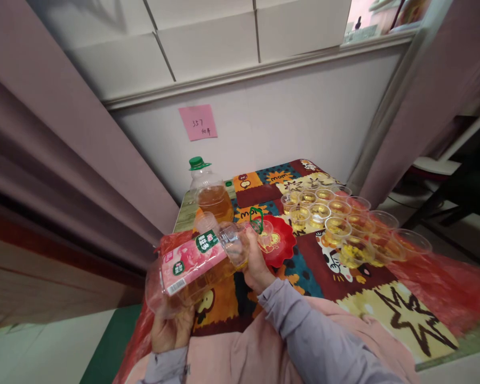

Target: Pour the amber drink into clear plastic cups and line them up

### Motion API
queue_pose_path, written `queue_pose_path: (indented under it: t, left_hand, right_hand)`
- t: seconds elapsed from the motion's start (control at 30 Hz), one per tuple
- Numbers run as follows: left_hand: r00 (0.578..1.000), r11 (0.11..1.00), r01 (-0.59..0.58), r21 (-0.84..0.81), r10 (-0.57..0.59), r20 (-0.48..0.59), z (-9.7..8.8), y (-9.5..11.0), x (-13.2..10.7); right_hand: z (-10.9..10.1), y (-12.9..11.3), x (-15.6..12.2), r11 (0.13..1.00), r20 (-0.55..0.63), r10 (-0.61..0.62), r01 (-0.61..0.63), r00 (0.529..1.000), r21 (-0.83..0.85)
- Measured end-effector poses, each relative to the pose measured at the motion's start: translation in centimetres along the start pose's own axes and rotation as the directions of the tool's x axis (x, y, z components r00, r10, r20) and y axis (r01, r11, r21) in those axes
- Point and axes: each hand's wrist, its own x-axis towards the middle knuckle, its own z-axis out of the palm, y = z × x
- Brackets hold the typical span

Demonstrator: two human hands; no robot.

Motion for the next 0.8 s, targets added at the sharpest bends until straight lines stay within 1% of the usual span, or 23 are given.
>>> queue_pose_path:
  t: [0.13,0.2,0.3,0.43,0.5,0.6,0.7,0.73,0.8]
  left_hand:
    - [1.0,1.0,0.021,0.004,-0.021,0.006,0.2,0.1,0.0]
    - [1.0,1.0,0.018,0.008,-0.018,-0.007,0.0,0.2,-0.1]
    - [0.999,1.0,0.003,0.02,-0.002,-0.037,-0.5,0.4,-0.3]
    - [0.999,0.999,0.029,0.037,-0.028,-0.034,-0.7,0.5,-0.4]
    - [0.999,0.999,0.036,0.013,-0.036,-0.023,-0.4,0.5,-0.3]
    - [0.999,0.999,0.044,-0.029,-0.043,0.024,-0.1,0.3,-0.1]
    - [0.997,0.997,0.047,-0.06,-0.043,0.064,-0.4,0.2,-0.2]
    - [0.997,0.997,0.044,-0.067,-0.04,0.063,-0.7,0.2,-0.3]
    - [1.0,0.996,0.03,-0.087,-0.03,-0.003,-1.4,0.2,-0.6]
  right_hand:
    - [0.0,0.1,0.0,1.0,-0.006,0.004,-0.004,1.0,0.009]
    - [0.1,0.2,0.0,1.0,-0.025,-0.007,0.007,1.0,0.013]
    - [0.1,0.2,0.0,1.0,-0.021,-0.008,0.009,1.0,0.028]
    - [0.2,0.0,-0.1,0.999,-0.012,0.002,-0.001,1.0,0.037]
    - [0.2,-0.1,-0.2,1.0,-0.011,0.01,-0.01,1.0,0.02]
    - [0.2,-0.1,-0.2,1.0,-0.016,0.012,-0.012,1.0,-0.002]
    - [0.1,-0.1,-0.2,1.0,0.005,0.012,-0.012,1.0,-0.006]
    - [0.1,-0.1,-0.2,1.0,0.013,0.012,-0.012,1.0,-0.003]
    - [0.1,-0.1,-0.2,1.0,0.017,0.011,-0.011,1.0,0.007]
